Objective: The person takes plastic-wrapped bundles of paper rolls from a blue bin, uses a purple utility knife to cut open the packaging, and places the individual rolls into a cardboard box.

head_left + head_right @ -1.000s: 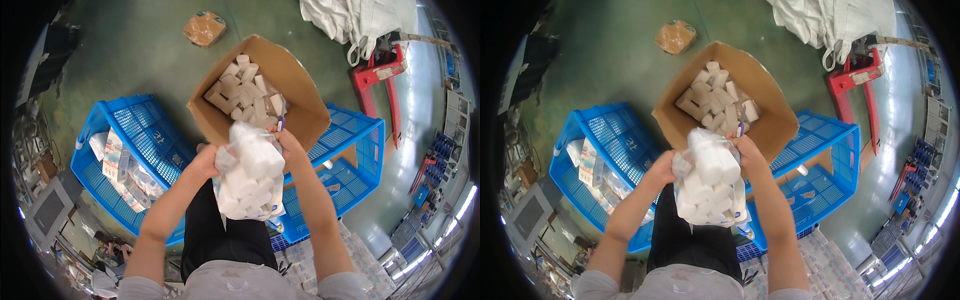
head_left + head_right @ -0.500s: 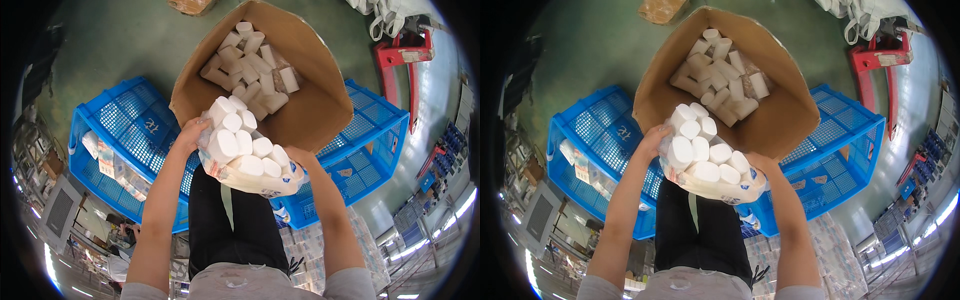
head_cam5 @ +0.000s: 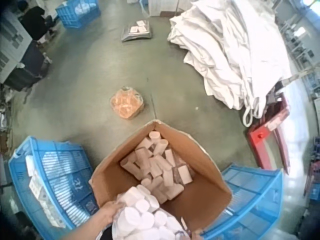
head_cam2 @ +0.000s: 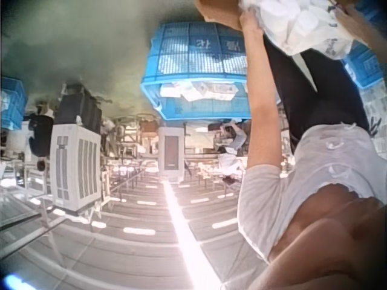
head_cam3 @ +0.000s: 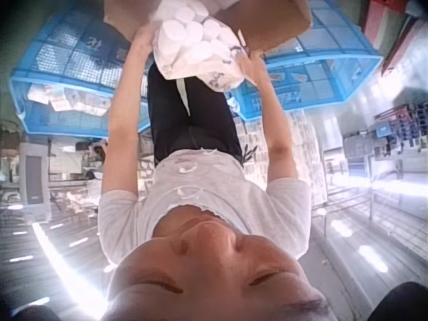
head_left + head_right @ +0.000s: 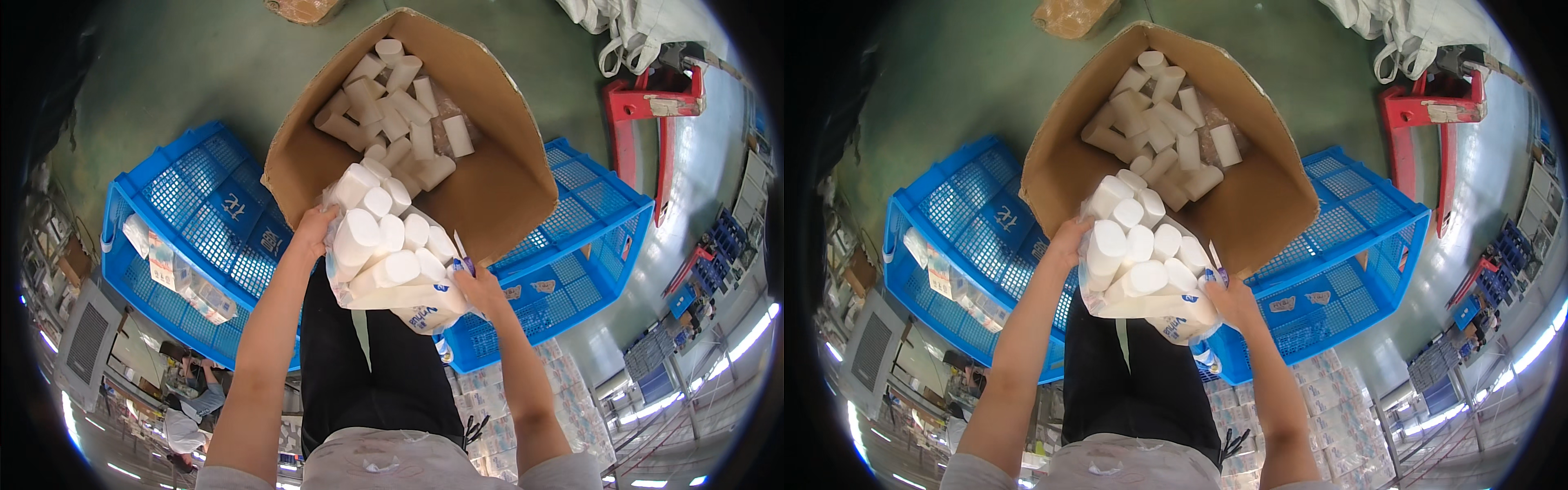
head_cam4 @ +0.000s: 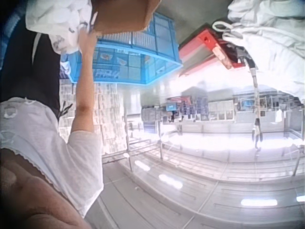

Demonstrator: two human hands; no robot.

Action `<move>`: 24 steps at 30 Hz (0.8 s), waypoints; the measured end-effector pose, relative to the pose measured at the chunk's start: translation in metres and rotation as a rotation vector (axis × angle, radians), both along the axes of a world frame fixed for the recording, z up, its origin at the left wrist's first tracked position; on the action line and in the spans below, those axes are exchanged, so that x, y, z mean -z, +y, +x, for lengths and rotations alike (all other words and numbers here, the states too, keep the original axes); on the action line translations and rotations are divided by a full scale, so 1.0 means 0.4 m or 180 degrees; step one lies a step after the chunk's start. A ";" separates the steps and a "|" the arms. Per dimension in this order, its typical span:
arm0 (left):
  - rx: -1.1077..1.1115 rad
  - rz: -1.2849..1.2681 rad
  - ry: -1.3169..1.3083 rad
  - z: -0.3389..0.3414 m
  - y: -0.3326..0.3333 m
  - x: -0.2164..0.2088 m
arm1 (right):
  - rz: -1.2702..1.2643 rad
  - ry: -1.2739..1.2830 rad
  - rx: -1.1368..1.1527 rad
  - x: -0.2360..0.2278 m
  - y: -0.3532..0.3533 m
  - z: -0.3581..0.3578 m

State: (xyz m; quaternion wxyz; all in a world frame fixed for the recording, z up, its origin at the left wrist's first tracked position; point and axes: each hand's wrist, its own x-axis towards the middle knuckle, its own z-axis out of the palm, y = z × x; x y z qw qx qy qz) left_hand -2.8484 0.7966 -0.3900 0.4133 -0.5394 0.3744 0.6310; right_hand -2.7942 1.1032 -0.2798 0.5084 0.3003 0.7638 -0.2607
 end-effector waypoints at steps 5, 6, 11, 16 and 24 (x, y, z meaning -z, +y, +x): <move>0.0087 0.0008 -0.0040 -0.011 0.010 -0.027 | 0.0437 -0.0042 0.0424 0.017 -0.007 0.004; 0.0032 0.0034 -0.0046 -0.003 0.005 -0.027 | 0.0360 -0.0044 0.0556 0.012 -0.001 0.002; -0.0348 0.0316 -0.0149 0.016 -0.002 -0.040 | -0.0090 -0.0546 0.1179 0.006 0.016 0.010; -0.1323 0.0709 -0.0451 0.077 0.009 -0.058 | -0.1010 -0.0963 0.2407 -0.028 -0.011 0.018; -0.2207 0.0302 -0.0583 0.113 0.032 -0.031 | -0.2222 -0.0615 0.3283 -0.039 -0.033 0.126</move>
